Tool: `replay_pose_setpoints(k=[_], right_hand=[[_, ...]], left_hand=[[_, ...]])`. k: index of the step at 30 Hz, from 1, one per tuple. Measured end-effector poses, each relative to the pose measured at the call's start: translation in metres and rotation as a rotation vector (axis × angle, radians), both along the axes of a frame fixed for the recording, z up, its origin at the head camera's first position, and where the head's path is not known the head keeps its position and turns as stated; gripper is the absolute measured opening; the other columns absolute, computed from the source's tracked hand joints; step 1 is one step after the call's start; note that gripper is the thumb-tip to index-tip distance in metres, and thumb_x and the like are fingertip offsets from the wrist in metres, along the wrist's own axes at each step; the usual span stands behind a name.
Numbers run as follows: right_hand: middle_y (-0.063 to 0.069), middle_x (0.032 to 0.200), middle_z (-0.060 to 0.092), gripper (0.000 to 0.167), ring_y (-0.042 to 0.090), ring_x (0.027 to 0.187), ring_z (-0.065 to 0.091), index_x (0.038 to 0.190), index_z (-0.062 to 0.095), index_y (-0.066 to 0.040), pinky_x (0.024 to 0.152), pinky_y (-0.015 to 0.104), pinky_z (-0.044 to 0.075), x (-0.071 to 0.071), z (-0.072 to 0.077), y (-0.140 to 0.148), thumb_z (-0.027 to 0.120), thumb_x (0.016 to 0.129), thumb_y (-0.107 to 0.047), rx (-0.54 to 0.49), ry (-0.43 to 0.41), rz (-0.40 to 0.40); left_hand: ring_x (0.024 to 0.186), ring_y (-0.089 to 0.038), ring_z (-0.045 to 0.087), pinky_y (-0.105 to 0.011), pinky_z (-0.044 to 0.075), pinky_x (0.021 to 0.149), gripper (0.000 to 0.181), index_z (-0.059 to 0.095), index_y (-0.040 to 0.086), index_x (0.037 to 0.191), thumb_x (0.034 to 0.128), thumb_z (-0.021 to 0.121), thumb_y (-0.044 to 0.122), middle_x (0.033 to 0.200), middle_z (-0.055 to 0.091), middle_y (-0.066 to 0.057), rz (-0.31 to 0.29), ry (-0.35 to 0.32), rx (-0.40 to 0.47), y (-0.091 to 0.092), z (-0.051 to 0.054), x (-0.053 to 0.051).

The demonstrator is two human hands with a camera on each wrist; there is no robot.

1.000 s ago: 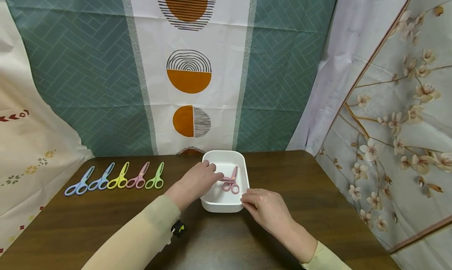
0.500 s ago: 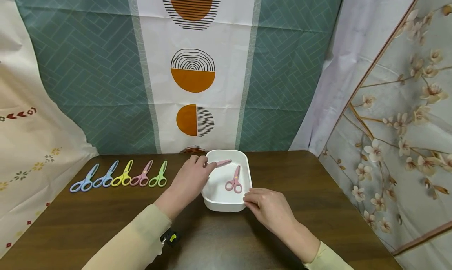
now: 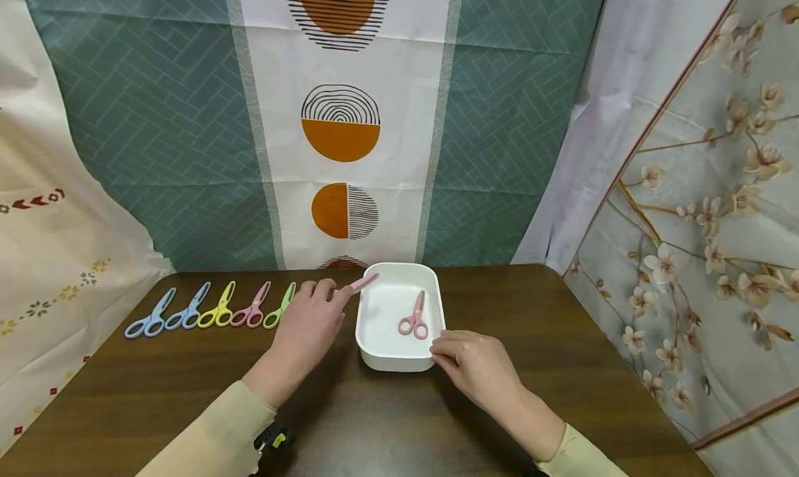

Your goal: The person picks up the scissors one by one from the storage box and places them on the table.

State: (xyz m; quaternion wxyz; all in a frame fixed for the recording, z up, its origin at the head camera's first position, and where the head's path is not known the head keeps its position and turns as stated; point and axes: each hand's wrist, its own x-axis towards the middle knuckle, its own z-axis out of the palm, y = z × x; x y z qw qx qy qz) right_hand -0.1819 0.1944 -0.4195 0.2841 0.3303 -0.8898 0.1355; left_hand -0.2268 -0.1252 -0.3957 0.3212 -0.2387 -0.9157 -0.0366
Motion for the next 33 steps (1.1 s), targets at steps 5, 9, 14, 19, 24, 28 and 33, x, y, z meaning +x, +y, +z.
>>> replay_pose_setpoints(k=[5, 9, 14, 19, 24, 28, 33], right_hand=[[-0.004, 0.104, 0.083, 0.017, 0.013, 0.101, 0.079, 0.098, 0.087, -0.018, 0.084, 0.039, 0.065, 0.000, 0.000, 0.000, 0.097, 0.084, -0.013, -0.002, 0.014, -0.003], [-0.005, 0.103, 0.083, 0.018, 0.012, 0.100, 0.079, 0.097, 0.087, -0.018, 0.084, 0.038, 0.065, 0.001, -0.001, 0.001, 0.097, 0.083, -0.013, -0.005, 0.027, -0.001], [-0.005, 0.104, 0.083, 0.018, 0.012, 0.101, 0.079, 0.097, 0.087, -0.018, 0.085, 0.038, 0.065, 0.001, -0.001, 0.000, 0.097, 0.084, -0.013, -0.003, 0.022, -0.003], [-0.005, 0.104, 0.083, 0.018, 0.013, 0.101, 0.079, 0.098, 0.087, -0.018, 0.084, 0.039, 0.065, 0.001, 0.000, 0.000, 0.097, 0.084, -0.012, -0.003, 0.014, -0.003], [-0.004, 0.104, 0.083, 0.017, 0.014, 0.102, 0.079, 0.098, 0.087, -0.017, 0.084, 0.039, 0.065, 0.001, 0.000, 0.000, 0.097, 0.084, -0.013, 0.002, 0.009, -0.003], [-0.004, 0.104, 0.083, 0.018, 0.014, 0.102, 0.079, 0.098, 0.087, -0.017, 0.084, 0.040, 0.065, 0.001, 0.000, 0.000, 0.097, 0.084, -0.013, -0.001, 0.007, -0.005], [-0.005, 0.103, 0.083, 0.018, 0.013, 0.101, 0.079, 0.098, 0.087, -0.017, 0.084, 0.039, 0.065, 0.001, -0.001, 0.001, 0.097, 0.084, -0.013, 0.000, 0.009, -0.004]], left_hand=[[0.101, -0.045, 0.066, -0.054, 0.063, 0.083, 0.052, 0.071, 0.009, 0.132, 0.0865, 0.095, 0.012, 0.117, 0.070, -0.022, 0.027, -0.024, 0.026, -0.017, -0.007, 0.009], [0.098, -0.046, 0.066, -0.055, 0.063, 0.078, 0.051, 0.072, 0.010, 0.132, 0.0865, 0.094, 0.010, 0.116, 0.070, -0.022, 0.038, -0.033, 0.031, -0.029, -0.013, 0.016], [0.089, -0.043, 0.065, -0.052, 0.062, 0.069, 0.048, 0.074, 0.008, 0.128, 0.0850, 0.093, 0.008, 0.110, 0.071, -0.022, 0.056, -0.052, 0.052, -0.046, -0.020, 0.025], [0.085, -0.043, 0.064, -0.052, 0.061, 0.065, 0.046, 0.073, 0.007, 0.124, 0.0828, 0.094, 0.008, 0.103, 0.070, -0.021, 0.083, -0.061, 0.050, -0.067, -0.028, 0.033], [0.085, -0.045, 0.064, -0.058, 0.059, 0.066, 0.048, 0.072, 0.007, 0.123, 0.0809, 0.096, 0.009, 0.098, 0.068, -0.019, 0.116, -0.076, 0.048, -0.086, -0.035, 0.039], [0.086, -0.048, 0.065, -0.061, 0.059, 0.065, 0.049, 0.073, 0.008, 0.126, 0.0823, 0.095, 0.011, 0.102, 0.069, -0.021, 0.160, -0.124, 0.062, -0.098, -0.035, 0.045], [0.085, -0.050, 0.064, -0.065, 0.057, 0.065, 0.046, 0.073, 0.007, 0.124, 0.0838, 0.093, 0.011, 0.105, 0.070, -0.024, 0.209, -0.156, 0.081, -0.115, -0.036, 0.053]])
